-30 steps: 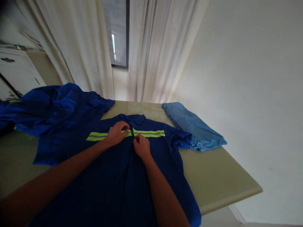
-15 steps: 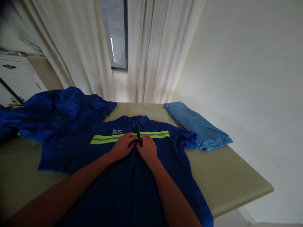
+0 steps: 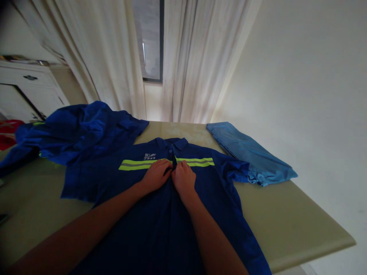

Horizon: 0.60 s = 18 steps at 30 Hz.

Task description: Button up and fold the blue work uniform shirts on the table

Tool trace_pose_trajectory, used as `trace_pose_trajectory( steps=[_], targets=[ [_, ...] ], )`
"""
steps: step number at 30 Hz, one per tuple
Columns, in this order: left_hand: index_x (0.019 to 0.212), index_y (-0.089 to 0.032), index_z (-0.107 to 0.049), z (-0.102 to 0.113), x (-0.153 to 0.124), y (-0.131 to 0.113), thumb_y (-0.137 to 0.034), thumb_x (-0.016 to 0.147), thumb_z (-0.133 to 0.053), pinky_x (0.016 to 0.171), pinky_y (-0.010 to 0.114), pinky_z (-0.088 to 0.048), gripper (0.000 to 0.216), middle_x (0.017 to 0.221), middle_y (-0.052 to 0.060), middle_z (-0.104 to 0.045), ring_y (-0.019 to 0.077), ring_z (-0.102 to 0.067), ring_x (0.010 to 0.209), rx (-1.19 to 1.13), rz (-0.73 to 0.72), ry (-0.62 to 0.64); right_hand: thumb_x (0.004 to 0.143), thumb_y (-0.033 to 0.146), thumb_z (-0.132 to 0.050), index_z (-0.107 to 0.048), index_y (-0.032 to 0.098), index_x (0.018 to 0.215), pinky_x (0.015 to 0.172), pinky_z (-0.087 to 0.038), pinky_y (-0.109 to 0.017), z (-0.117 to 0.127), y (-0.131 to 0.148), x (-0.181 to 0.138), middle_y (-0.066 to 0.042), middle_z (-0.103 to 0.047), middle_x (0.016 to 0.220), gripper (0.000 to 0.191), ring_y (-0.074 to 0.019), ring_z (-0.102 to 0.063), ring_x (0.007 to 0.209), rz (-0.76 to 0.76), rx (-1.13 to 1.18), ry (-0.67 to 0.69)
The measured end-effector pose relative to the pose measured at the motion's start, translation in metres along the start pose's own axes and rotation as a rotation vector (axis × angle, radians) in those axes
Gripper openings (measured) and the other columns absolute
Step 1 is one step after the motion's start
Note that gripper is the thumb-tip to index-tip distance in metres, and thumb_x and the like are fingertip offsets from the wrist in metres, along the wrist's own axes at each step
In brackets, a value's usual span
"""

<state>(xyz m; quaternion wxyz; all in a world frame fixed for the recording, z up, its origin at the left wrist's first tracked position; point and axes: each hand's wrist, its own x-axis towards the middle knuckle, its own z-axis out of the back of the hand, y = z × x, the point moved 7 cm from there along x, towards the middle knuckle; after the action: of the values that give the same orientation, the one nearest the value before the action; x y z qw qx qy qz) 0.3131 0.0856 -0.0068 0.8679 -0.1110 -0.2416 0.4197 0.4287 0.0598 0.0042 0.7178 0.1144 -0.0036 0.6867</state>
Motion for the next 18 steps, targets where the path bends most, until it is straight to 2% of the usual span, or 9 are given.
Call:
trace_pose_trajectory(
  steps=[6, 9, 13, 18],
  targets=[
    [0.102, -0.021, -0.065, 0.0000, -0.0014, 0.0009, -0.021, 0.096, -0.056, 0.097, 0.042, -0.046, 0.011, 0.109, 0.008, -0.066, 0.0253, -0.061, 0.104, 0.032, 0.012, -0.006, 0.096, 0.025, -0.052, -0.067, 0.019, 0.106, 0.068, -0.045, -0.030, 0.0024, 0.0028, 0.0006, -0.013, -0.065, 0.112, 0.019, -0.0242, -0.068, 0.096, 0.004, -0.053, 0.019],
    [0.101, -0.022, -0.066, 0.0003, -0.0010, 0.0016, -0.020, 0.096, -0.056, 0.096, 0.041, -0.046, 0.011, 0.108, 0.007, -0.066, 0.0244, -0.061, 0.103, -0.002, 0.007, -0.011, 0.095, 0.026, -0.054, -0.068, 0.019, 0.104, 0.068, -0.044, -0.031, 0.0032, -0.0011, -0.0001, -0.011, -0.066, 0.109, 0.018, -0.0229, -0.069, 0.089, -0.005, -0.023, 0.021],
    [0.099, -0.022, -0.068, 0.0004, 0.0008, 0.0043, -0.020, 0.097, -0.054, 0.094, 0.040, -0.047, 0.013, 0.105, 0.006, -0.067, 0.0232, -0.062, 0.101, -0.059, 0.020, -0.010, 0.096, 0.028, -0.053, -0.069, 0.022, 0.100, 0.072, -0.045, -0.029, 0.0028, -0.0041, -0.0022, -0.007, -0.068, 0.107, 0.017, -0.0199, -0.069, 0.090, 0.039, 0.049, 0.007],
    [0.098, -0.022, -0.066, 0.0020, -0.0004, 0.0013, -0.019, 0.097, -0.053, 0.093, 0.040, -0.048, 0.013, 0.106, 0.007, -0.066, 0.0238, -0.061, 0.100, -0.022, 0.007, -0.003, 0.096, 0.028, -0.056, -0.069, 0.021, 0.099, 0.075, -0.044, -0.031, 0.0050, -0.0041, -0.0013, -0.009, -0.068, 0.106, 0.016, -0.0214, -0.068, 0.090, 0.007, -0.027, -0.026]
  ],
)
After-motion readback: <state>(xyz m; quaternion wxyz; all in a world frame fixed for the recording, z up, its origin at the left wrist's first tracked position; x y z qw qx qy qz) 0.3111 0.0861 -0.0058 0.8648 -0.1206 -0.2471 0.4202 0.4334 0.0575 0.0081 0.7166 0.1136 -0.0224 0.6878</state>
